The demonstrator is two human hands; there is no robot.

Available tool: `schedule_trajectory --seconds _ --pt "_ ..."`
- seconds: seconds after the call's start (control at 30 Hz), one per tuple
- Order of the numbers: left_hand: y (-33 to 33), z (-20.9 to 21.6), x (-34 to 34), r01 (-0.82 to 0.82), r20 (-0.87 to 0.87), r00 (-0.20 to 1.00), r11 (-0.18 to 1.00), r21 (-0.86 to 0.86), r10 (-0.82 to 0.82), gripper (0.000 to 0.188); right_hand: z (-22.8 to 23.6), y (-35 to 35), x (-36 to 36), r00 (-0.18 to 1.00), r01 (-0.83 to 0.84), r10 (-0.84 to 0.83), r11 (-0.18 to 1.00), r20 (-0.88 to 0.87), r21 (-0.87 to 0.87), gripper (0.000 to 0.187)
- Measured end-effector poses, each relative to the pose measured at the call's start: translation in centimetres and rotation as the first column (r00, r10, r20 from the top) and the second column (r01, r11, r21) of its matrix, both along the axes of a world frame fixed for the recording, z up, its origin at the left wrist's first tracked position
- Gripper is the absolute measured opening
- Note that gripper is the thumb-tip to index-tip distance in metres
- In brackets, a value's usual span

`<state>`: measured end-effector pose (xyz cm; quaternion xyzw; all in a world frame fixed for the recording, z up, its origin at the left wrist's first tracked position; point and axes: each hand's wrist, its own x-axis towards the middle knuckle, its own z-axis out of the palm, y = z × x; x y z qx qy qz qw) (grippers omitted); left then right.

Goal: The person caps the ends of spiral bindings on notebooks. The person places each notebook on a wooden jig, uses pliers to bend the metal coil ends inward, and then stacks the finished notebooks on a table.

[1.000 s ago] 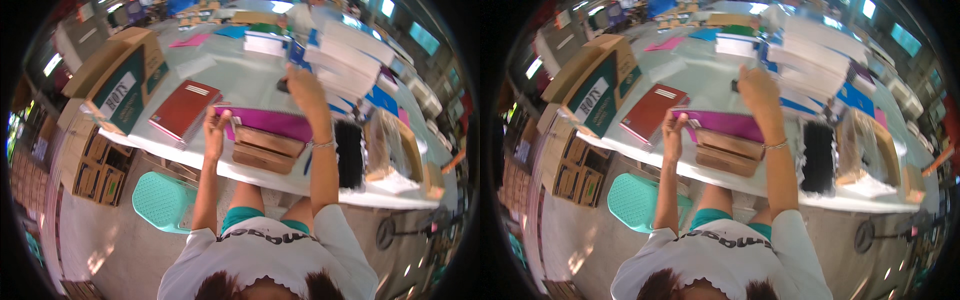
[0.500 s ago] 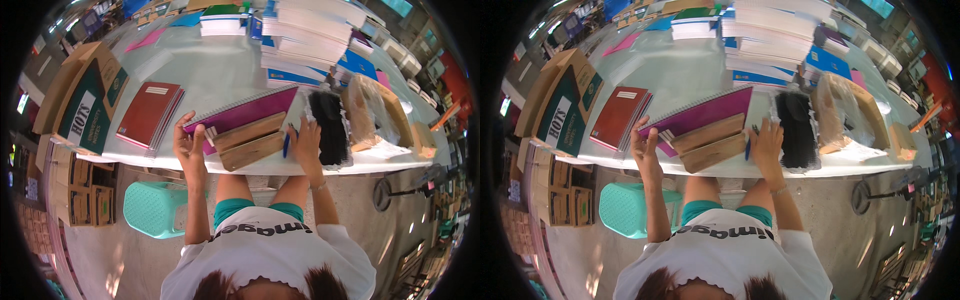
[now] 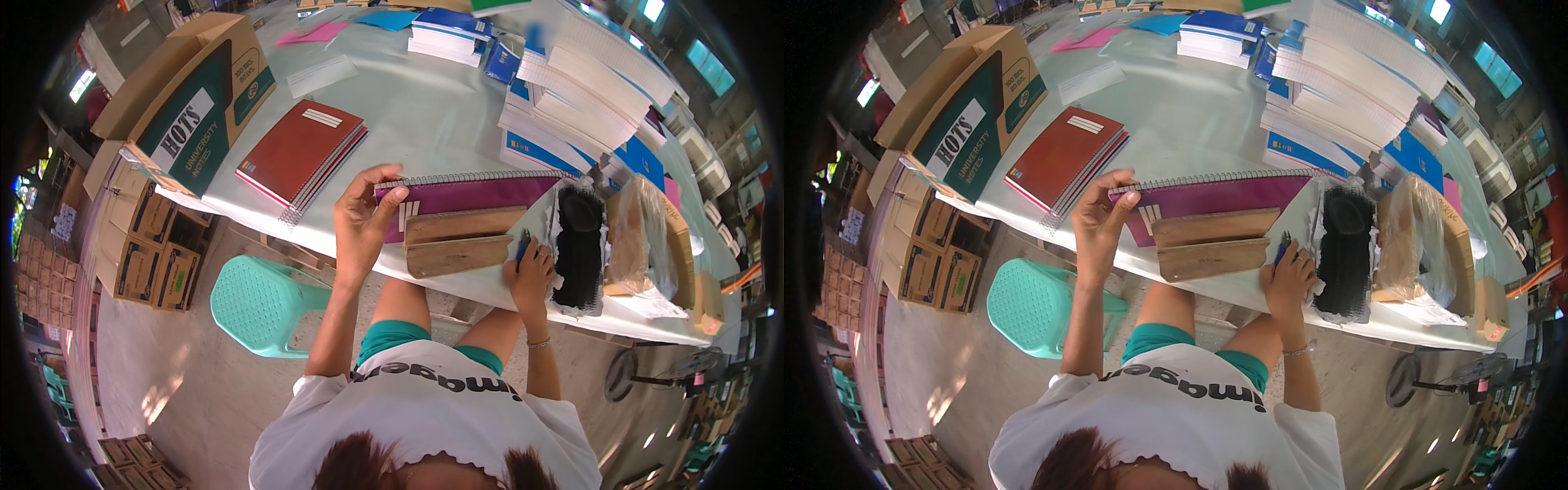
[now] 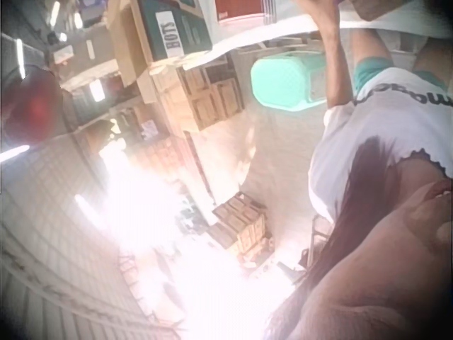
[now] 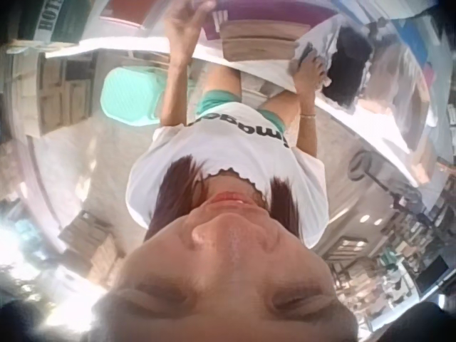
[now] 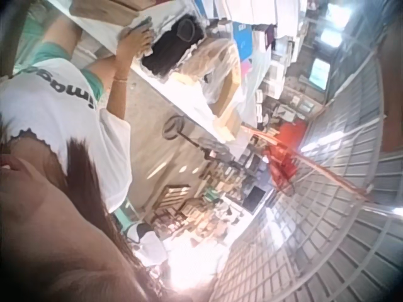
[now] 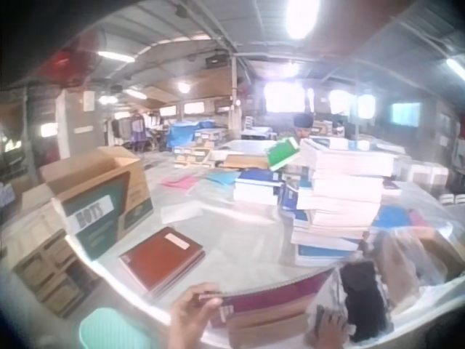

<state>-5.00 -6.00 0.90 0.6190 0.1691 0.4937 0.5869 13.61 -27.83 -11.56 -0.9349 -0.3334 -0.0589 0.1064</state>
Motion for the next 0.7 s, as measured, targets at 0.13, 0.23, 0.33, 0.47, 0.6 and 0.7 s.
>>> schedule_trajectory --seconds 0.13,0.23,0.33,0.47,0.6,0.7 --pt "0.2 0.3 -0.3 0.048 -0.032 0.998 0.998 -0.037 -0.050 0.023 0.3 0.6 -0.1 0.993 0.099 -0.109 0.980 0.050 0.175 0.059" --pt "0.3 0.3 -0.7 0.111 -0.059 0.992 0.993 -0.045 -0.114 0.024 0.8 0.8 0.2 0.993 0.095 -0.113 0.919 0.024 0.384 0.051" --pt "-0.1 0.5 -0.5 0.095 -0.021 0.995 0.995 -0.027 -0.096 0.023 2.9 1.3 0.0 0.994 0.108 -0.096 0.843 -0.050 0.526 0.046" --pt "0.1 0.7 -1.0 0.124 -0.090 0.987 0.990 -0.070 -0.130 0.022 8.0 1.9 -1.5 0.989 0.049 0.068 0.697 -0.134 0.716 0.040" --pt "0.4 0.3 -1.3 0.048 -0.210 0.977 0.998 0.038 -0.039 0.022 13.4 5.2 -6.9 0.883 -0.221 0.459 0.593 -0.100 0.774 0.038" --pt "0.2 0.0 -1.4 0.008 -0.221 0.975 0.998 0.069 0.008 0.021 13.8 7.8 -10.1 0.781 -0.342 0.624 0.439 -0.009 0.831 0.042"
